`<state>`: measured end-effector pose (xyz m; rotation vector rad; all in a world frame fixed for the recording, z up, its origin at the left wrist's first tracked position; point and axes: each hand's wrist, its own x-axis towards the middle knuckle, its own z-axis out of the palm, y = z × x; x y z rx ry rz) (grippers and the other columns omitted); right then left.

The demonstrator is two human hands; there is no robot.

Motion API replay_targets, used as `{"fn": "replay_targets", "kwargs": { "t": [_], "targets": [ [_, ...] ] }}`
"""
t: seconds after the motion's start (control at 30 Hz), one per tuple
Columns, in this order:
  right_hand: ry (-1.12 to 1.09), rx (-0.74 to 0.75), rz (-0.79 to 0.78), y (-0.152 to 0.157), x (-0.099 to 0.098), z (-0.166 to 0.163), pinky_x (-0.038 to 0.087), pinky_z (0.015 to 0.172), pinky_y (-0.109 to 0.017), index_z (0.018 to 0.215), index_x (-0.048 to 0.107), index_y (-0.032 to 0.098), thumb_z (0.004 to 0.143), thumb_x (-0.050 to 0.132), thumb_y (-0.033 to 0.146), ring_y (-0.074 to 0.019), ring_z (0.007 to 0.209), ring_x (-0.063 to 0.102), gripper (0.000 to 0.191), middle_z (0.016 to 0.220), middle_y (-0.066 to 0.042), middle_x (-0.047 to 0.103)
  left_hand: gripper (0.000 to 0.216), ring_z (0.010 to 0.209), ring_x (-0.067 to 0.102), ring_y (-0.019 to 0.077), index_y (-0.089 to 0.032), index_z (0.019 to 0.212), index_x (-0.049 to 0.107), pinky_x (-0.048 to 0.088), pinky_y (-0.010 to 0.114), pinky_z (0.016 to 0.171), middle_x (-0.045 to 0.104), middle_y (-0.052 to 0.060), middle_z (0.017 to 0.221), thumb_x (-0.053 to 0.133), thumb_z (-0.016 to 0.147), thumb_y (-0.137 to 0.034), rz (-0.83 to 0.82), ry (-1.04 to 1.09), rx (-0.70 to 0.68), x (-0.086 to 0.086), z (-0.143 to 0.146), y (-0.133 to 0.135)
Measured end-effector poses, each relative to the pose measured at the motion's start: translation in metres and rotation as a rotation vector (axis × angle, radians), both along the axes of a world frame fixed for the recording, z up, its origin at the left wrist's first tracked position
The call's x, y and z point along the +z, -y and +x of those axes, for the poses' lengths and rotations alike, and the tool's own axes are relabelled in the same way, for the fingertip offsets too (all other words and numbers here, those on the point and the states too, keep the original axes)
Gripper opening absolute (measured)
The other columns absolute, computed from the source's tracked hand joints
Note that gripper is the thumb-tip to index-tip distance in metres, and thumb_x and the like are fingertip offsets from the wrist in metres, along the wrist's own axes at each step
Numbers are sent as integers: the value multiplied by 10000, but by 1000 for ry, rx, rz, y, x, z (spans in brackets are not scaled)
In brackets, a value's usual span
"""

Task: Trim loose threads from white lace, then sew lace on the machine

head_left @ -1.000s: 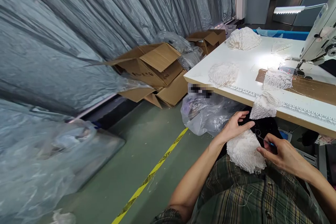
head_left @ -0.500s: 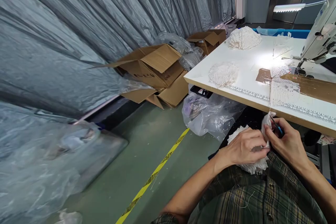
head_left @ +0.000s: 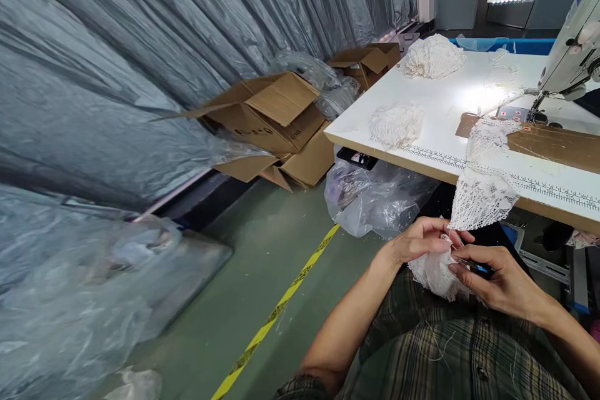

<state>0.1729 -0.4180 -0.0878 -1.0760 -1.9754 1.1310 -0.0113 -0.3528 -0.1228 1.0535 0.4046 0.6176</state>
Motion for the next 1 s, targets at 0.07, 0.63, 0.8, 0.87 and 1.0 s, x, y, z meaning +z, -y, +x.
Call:
{"fn": "replay_targets", "kwargs": {
  "t": [0.07, 0.63, 0.8, 0.87, 1.0],
  "targets": [
    [19, -28, -22, -3, 1, 4, 391, 530, -233, 852, 676, 173, 937, 515, 404, -120, 554, 465, 294, 651, 0, 592, 408, 815, 645, 167, -124, 755, 695, 485, 286, 795, 721, 92, 902, 851, 646, -485, 0, -83, 77, 3, -4, 1],
    [219, -162, -81, -39, -13, -5, 279, 502, -264, 653, 485, 208, 936, 272, 627, -133, 522, 358, 549, 545, 21, 397, 484, 766, 604, 149, -119, 868, 763, 447, 249, 685, 724, 78, 859, 776, 697, -572, 147, -407, 197, 7, -15, 5],
    [189, -104, -126, -31, -14, 0, 289, 499, -258, 699, 509, 206, 951, 251, 641, -135, 535, 359, 565, 576, 21, 406, 497, 670, 559, 115, -112, 826, 746, 418, 226, 615, 680, 46, 743, 777, 686, -588, 104, -397, 156, 11, -17, 4],
    [210, -72, -101, -29, -13, 0, 280, 499, -260, 650, 425, 223, 948, 235, 664, -133, 532, 354, 565, 573, 19, 401, 479, 595, 493, 83, -109, 773, 723, 375, 213, 565, 620, 8, 655, 778, 689, -577, 84, -388, 109, 12, -17, 3],
    [280, -40, -40, -30, -10, -4, 264, 503, -266, 631, 376, 233, 953, 217, 663, -133, 510, 363, 560, 553, 18, 408, 434, 556, 411, 62, -110, 731, 691, 312, 211, 534, 532, -37, 593, 788, 690, -531, 73, -396, 45, 12, -16, 1]
  ]
}}
